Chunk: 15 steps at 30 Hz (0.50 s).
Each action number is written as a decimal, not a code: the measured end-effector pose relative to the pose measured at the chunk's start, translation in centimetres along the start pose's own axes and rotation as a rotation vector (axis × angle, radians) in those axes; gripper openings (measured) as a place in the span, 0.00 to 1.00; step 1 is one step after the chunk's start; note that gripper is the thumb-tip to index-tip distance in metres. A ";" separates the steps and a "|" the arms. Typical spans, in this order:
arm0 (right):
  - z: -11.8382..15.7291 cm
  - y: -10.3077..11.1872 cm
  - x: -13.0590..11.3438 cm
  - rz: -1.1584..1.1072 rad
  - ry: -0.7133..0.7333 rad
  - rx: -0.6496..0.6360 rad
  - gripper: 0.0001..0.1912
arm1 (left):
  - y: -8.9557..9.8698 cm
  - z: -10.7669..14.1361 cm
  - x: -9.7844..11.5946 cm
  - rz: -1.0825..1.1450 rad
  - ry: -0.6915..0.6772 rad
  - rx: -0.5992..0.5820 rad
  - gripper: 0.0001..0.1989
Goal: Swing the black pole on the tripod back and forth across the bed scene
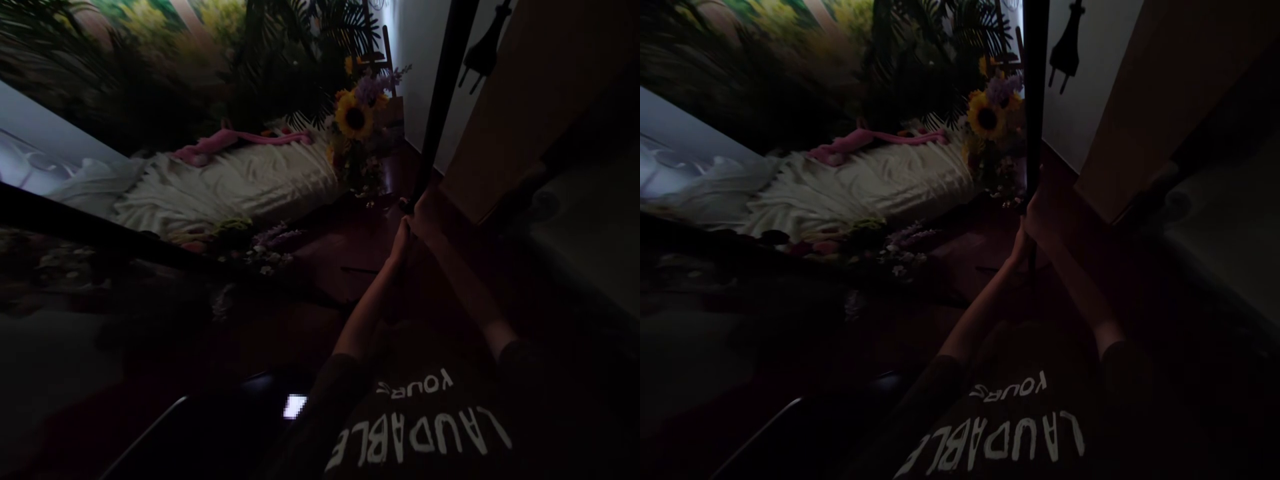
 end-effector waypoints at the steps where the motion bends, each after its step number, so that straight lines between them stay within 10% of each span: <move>1: 0.0 0.2 0.4 -0.001 0.005 -0.010 0.39 | 0.0 0.1 0.0 -0.003 0.001 0.001 0.24; 15: 8.6 2.0 9.6 -0.047 -0.170 -0.119 0.30 | 0.5 0.2 -0.8 -0.092 0.020 0.090 0.21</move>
Point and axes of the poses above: each hand's wrist, its own z-axis away from the middle knuckle, its own y-axis out of the back of the hand, x = y × z, the point moved 10 cm from there along -z, towards the middle knuckle, and after that the axes turned 12 degrees about z, right-handed, at the moved point
